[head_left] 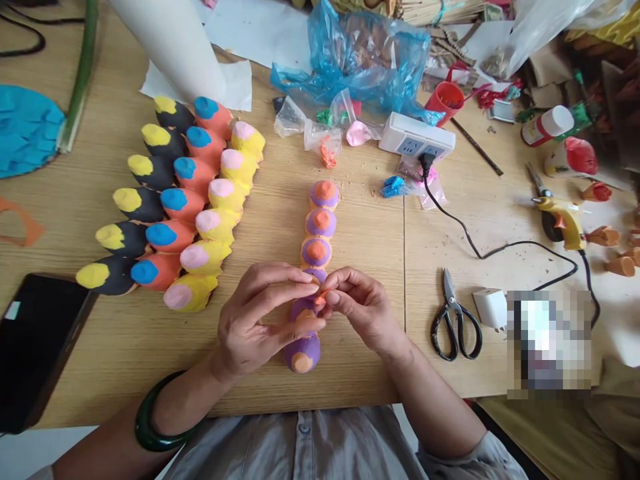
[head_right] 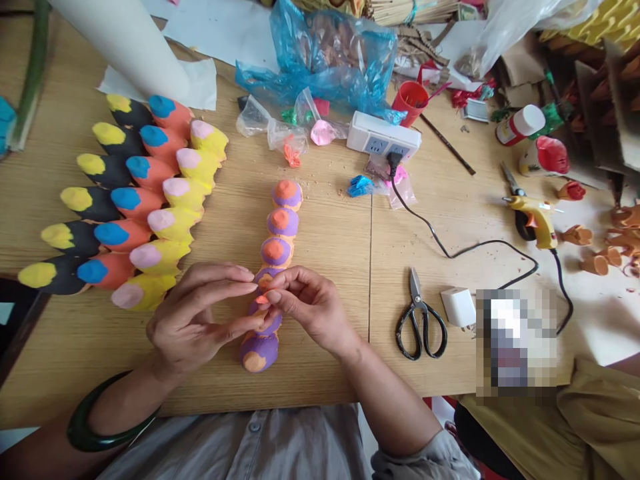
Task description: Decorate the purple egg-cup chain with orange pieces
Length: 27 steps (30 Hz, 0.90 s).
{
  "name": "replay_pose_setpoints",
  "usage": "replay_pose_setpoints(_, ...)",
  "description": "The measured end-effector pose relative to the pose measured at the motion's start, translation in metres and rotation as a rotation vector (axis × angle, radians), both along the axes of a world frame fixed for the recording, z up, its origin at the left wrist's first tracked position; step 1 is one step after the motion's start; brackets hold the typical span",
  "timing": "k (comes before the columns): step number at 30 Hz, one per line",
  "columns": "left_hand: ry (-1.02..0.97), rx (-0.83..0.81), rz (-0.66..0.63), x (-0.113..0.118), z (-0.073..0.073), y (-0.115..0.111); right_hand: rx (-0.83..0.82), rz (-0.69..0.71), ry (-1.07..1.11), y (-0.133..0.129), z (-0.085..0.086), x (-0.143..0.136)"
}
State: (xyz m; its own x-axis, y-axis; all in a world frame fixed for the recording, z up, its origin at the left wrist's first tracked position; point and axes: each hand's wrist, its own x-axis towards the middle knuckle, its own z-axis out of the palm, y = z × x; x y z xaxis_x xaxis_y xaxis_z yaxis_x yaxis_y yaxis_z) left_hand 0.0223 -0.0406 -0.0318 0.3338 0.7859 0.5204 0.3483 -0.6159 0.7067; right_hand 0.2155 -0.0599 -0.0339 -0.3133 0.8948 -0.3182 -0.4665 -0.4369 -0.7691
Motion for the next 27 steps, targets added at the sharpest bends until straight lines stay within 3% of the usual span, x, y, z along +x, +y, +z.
replay_pose_setpoints(15,0.045,0.075,0.008,0.0009,0.0038,0.0005,-0.018,0.042,0.083,-0.0006,-0.0008,-0.0005)
replay_pose_setpoints(27,0.076,0.064,0.013,0.0005,0.0042,-0.0001,-0.058,0.112,0.027,0.0013,0.0067,-0.0004)
